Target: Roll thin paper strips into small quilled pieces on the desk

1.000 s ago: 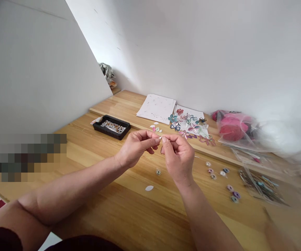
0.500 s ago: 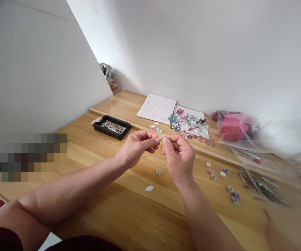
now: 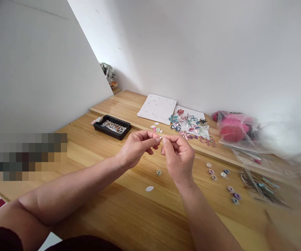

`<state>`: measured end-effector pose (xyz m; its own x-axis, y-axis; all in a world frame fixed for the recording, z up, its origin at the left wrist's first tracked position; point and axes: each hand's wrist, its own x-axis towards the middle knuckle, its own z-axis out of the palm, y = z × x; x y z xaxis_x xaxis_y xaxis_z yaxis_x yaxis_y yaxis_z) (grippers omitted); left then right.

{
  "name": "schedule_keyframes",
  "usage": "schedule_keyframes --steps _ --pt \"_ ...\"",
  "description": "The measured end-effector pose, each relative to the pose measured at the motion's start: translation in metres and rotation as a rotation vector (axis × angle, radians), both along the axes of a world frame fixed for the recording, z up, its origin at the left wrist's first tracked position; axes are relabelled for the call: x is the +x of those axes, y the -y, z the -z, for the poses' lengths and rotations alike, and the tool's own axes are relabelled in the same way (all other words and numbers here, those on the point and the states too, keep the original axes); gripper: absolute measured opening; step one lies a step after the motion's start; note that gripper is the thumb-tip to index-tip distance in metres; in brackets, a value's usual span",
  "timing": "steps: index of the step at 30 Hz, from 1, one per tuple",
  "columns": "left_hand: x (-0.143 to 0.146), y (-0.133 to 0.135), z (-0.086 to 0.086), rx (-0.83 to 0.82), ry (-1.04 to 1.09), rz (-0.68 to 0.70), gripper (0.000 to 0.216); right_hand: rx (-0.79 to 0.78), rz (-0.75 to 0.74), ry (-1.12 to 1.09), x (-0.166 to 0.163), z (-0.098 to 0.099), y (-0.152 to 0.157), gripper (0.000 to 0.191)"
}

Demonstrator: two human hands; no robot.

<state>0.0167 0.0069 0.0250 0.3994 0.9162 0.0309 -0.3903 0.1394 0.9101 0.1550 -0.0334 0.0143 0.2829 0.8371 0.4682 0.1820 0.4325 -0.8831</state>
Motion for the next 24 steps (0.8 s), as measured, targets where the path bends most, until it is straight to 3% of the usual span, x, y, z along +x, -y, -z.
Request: schedule_keyframes --steps 18,24 --pt "-0.0002 0.0001 -0.0006 0.001 -0.002 0.011 0.029 0.005 -0.018 -0.029 -0.0008 0.0009 0.0007 0.010" --pt "-0.0018 -0.0029 -0.0014 0.041 -0.004 -0.006 0.031 -0.091 -0.103 -0.139 -0.0017 0.0021 0.0000 0.020"
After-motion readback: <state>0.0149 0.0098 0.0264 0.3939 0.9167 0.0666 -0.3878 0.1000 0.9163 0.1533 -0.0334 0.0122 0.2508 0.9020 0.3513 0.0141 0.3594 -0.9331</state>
